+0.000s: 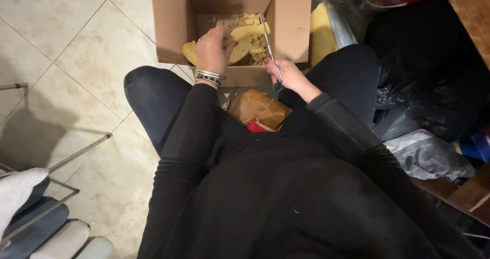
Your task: The person sits on the floor and uses scissors to cut a large piece of yellow foam into small pieces, dropping them into a cardboard box. The person repeatedly picks up the foam, cuts it, and places the cut pieces into the box.
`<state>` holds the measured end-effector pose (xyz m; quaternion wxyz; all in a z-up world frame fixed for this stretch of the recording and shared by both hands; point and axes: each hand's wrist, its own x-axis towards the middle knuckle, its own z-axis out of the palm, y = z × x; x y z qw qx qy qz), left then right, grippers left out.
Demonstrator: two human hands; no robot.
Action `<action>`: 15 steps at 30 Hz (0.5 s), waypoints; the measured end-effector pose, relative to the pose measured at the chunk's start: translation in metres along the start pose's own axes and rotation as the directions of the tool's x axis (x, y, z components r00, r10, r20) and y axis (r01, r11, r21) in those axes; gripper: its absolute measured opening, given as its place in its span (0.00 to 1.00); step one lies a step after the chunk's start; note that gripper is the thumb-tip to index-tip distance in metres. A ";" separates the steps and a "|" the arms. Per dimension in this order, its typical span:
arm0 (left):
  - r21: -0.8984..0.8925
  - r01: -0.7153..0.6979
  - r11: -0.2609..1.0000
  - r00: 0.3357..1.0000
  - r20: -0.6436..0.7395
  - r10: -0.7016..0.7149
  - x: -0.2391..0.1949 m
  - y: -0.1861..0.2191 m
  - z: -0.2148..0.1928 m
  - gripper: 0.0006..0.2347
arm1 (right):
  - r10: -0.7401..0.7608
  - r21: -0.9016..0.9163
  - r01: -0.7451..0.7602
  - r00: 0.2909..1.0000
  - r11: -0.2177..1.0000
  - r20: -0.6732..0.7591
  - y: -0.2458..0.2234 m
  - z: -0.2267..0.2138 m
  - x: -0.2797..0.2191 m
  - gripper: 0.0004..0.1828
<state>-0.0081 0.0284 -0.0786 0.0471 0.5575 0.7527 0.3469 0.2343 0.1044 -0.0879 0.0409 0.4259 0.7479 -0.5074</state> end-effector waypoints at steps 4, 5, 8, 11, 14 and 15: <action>-0.004 0.023 1.000 1.000 -0.008 -0.023 0.000 -0.006 0.006 0.14 | 0.079 0.033 -0.078 0.997 0.996 -0.002 -0.007 0.000 -0.004 0.41; -0.009 0.030 0.999 1.000 0.008 -0.030 0.000 -0.006 0.006 0.14 | 0.076 0.050 -0.075 0.997 0.996 -0.008 -0.008 0.000 -0.005 0.40; -0.025 0.040 0.999 0.999 0.004 -0.040 -0.001 -0.006 0.005 0.13 | 0.049 0.067 -0.049 0.999 0.997 -0.006 -0.002 0.002 -0.003 0.38; -0.049 0.053 0.997 0.998 -0.028 -0.054 -0.001 -0.008 0.005 0.13 | 0.022 0.150 -0.032 0.997 0.988 0.068 0.006 0.006 0.000 0.37; -0.030 0.075 0.997 0.996 -0.034 -0.076 -0.001 -0.009 0.006 0.13 | -0.004 0.274 -0.051 0.981 0.960 0.196 0.004 0.006 -0.005 0.32; -0.002 0.083 0.997 0.996 -0.028 -0.083 -0.001 -0.009 0.007 0.14 | -0.023 0.317 -0.061 0.967 0.947 0.255 0.002 0.006 -0.008 0.28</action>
